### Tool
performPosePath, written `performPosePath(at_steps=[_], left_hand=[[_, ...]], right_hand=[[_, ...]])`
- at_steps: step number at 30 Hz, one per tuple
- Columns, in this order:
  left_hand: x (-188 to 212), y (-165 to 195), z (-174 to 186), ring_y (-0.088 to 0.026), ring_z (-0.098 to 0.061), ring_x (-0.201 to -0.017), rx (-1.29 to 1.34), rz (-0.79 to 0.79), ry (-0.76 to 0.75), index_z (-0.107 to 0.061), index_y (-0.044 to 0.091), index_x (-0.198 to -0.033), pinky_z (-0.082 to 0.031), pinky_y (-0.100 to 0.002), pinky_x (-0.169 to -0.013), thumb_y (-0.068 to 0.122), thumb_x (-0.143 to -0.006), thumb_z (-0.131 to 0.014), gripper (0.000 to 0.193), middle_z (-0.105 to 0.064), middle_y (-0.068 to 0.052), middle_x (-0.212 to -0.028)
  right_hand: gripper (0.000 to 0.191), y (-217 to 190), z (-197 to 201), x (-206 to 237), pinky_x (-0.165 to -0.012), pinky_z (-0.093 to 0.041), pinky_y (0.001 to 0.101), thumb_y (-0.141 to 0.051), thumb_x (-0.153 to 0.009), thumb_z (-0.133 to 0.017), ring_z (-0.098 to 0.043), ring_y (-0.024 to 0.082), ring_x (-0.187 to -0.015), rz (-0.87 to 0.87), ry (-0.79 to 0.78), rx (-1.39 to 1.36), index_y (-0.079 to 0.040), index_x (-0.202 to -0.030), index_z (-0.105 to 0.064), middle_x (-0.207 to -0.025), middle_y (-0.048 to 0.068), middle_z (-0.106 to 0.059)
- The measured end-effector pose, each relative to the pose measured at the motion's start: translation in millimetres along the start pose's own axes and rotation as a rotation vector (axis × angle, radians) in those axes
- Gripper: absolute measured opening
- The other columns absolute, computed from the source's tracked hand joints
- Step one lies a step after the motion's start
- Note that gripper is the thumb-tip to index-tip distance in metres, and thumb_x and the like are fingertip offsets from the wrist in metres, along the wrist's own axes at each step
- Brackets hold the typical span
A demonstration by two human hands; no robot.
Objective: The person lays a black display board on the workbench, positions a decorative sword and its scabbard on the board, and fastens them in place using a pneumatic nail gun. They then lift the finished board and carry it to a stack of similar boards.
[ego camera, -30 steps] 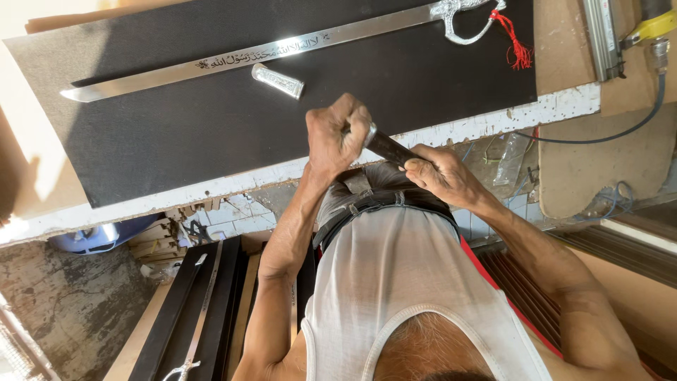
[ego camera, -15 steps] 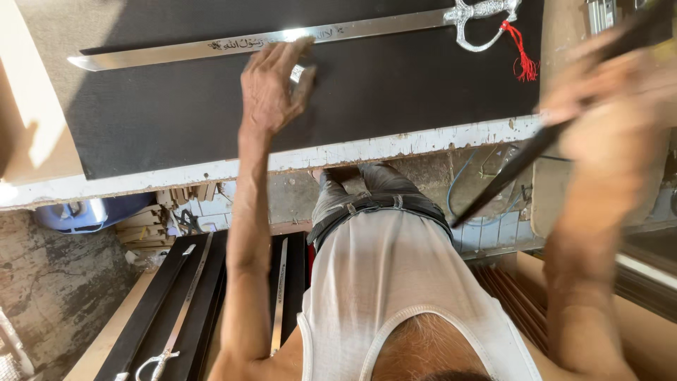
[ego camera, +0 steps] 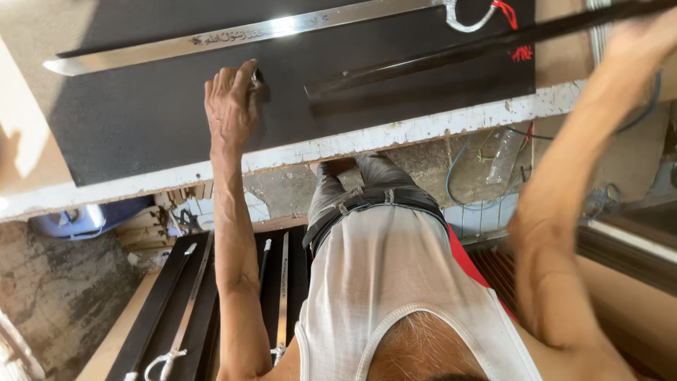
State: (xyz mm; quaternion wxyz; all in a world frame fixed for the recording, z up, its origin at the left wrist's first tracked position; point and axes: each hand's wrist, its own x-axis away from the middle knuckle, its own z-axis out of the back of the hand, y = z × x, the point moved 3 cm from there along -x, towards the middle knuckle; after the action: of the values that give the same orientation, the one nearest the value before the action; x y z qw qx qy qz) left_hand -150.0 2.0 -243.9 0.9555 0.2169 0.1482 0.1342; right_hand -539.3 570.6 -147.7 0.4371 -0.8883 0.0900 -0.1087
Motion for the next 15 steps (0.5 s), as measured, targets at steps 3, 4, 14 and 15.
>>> performPosePath(at_steps=[3, 4, 14, 15], left_hand=[[19, 2, 16, -0.020, -0.055, -0.093, -0.195, -0.036, 0.060, -0.064, 0.018, -0.145, -0.043, -0.038, -0.084, 0.008, -0.093, -0.078, 0.054, -0.064, -0.006, -0.104], [24, 2, 18, -0.019, -0.055, -0.095, -0.221, -0.023, 0.061, -0.063, 0.019, -0.145, -0.042, -0.039, -0.087, 0.008, -0.091, -0.078, 0.057, -0.063, -0.005, -0.106], [41, 5, 7, -0.024, -0.049, -0.094, -0.185, 0.063, 0.033, -0.060, 0.010, -0.120, -0.038, -0.041, -0.083, -0.006, -0.075, -0.067, 0.048, -0.053, -0.008, -0.104], [37, 7, 5, -0.026, -0.049, -0.092, -0.153, 0.058, 0.051, -0.058, 0.008, -0.113, -0.037, -0.042, -0.082, -0.006, -0.073, -0.066, 0.043, -0.052, -0.010, -0.100]], right_hand=[[0.029, 63, 7, 30, -0.063, -0.052, 0.0399, -0.030, -0.099, -0.061, -0.056, 0.025, -0.065, -0.108, 0.045, -0.221, -0.004, -0.089, -0.054, -0.073, 0.012, -0.059], [0.028, 78, 14, 44, -0.065, -0.057, 0.0411, -0.029, -0.097, -0.060, -0.062, 0.027, -0.071, -0.199, 0.098, -0.157, -0.002, -0.091, -0.056, -0.077, 0.014, -0.063], [0.026, 98, -65, 171, -0.082, -0.064, 0.0309, 0.000, -0.092, -0.070, -0.077, 0.020, -0.090, 0.133, -0.731, 1.005, -0.001, -0.118, -0.069, -0.101, 0.011, -0.077], [0.028, 122, -89, 196, -0.084, -0.058, 0.0413, -0.007, -0.086, -0.087, -0.074, 0.029, -0.093, 0.567, -0.996, 1.322, -0.003, -0.112, -0.078, -0.103, 0.011, -0.077]])
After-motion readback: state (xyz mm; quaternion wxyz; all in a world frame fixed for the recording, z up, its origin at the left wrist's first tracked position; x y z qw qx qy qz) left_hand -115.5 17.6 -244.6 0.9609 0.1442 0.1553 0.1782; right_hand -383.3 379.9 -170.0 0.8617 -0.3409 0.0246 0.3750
